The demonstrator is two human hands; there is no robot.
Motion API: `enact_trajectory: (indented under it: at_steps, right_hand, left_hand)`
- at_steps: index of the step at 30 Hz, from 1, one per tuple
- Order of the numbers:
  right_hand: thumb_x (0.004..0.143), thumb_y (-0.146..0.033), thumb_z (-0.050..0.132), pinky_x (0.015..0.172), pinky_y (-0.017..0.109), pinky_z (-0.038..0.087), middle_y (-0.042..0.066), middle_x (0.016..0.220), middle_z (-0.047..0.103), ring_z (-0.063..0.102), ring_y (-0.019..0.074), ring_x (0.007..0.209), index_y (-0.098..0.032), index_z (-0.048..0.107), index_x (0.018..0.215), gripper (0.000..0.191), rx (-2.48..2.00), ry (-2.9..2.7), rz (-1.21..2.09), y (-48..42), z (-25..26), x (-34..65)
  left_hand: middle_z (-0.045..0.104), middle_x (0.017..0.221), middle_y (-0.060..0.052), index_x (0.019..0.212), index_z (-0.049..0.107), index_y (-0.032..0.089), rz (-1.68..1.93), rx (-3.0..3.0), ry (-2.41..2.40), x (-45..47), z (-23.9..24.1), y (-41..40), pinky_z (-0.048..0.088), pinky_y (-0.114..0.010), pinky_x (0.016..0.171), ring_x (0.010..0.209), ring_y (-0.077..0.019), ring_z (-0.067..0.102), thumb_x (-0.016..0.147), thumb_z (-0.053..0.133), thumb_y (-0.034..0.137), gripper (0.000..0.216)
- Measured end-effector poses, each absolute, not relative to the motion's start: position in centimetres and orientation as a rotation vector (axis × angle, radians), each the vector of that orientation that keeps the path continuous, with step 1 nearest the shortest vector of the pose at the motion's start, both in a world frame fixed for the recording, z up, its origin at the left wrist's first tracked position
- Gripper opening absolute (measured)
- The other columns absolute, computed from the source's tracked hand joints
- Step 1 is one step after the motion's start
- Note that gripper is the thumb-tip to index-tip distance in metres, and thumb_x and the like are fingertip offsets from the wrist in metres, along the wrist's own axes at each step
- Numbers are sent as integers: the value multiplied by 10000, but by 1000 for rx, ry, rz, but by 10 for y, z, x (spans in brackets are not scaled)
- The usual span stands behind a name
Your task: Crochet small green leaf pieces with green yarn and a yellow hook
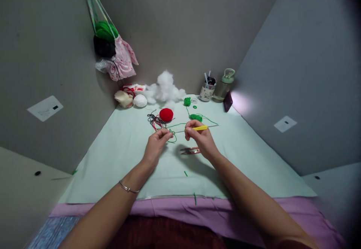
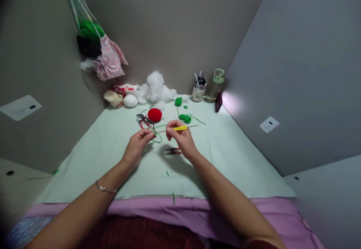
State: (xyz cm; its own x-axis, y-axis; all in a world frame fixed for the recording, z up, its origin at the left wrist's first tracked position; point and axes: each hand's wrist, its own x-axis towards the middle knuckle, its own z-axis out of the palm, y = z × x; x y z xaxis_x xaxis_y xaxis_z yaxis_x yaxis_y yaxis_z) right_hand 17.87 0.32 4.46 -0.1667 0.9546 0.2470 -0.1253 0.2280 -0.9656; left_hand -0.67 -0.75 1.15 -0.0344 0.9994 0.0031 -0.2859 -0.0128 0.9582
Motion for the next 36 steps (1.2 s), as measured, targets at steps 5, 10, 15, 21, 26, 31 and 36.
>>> enact_trajectory:
  at_steps: [5, 10, 15, 21, 26, 31, 36]
  right_hand:
    - [956, -364, 679, 689, 320, 451, 11, 805, 643, 567, 167, 729, -233, 640, 882, 155, -908, -1668, 797, -11, 44, 175]
    - [1004, -233, 580, 700, 350, 460, 42, 793, 649, 577, 197, 729, -245, 618, 924, 90, -778, -1984, 246, -14, 38, 171]
    - [1005, -124, 549, 675, 322, 474, 37, 769, 665, 584, 195, 725, -228, 606, 1011, 119, -633, -2092, -199, -12, 34, 169]
    - [991, -87, 577, 679, 310, 459, 50, 799, 698, 580, 184, 733, -195, 628, 1008, 120, -605, -2145, -342, -11, 34, 170]
    - [996, -82, 569, 687, 320, 456, 68, 836, 697, 574, 187, 744, -181, 677, 1035, 151, -648, -2125, -406, -9, 30, 172]
    - [1009, -135, 589, 743, 302, 526, 68, 962, 673, 635, 183, 868, -227, 718, 1101, 184, -672, -2043, -33, -7, 29, 173]
    - [1006, -236, 635, 830, 347, 540, 68, 1004, 657, 656, 202, 953, -235, 737, 1058, 114, -741, -1922, 497, -7, 39, 176]
  left_hand:
    - [705, 809, -1, 773, 724, 200, 1371, 990, 1009, -6, 14, -9, 460, -293, 877, 859, -179, 642, 747, 866, 390, 238]
    - [711, 809, -3, 786, 724, 200, 1366, 1000, 997, -7, 13, -9, 455, -291, 872, 847, -175, 638, 757, 859, 382, 228]
    - [701, 795, 3, 784, 728, 199, 1373, 1000, 992, -7, 11, -8, 440, -279, 841, 816, -163, 607, 758, 856, 378, 222]
    - [682, 773, 11, 776, 729, 194, 1327, 981, 948, -7, 12, -9, 439, -266, 809, 787, -148, 584, 753, 868, 383, 236]
    - [677, 776, 2, 762, 720, 177, 1218, 937, 843, -7, 19, -13, 489, -288, 869, 802, -152, 621, 713, 896, 426, 309]
    - [700, 834, -20, 796, 734, 164, 1144, 895, 749, -9, 21, -12, 519, -333, 927, 847, -172, 663, 695, 917, 436, 343]
    - [709, 842, -15, 809, 742, 172, 1155, 872, 710, -10, 19, -11, 500, -359, 1016, 886, -172, 673, 733, 904, 382, 276]
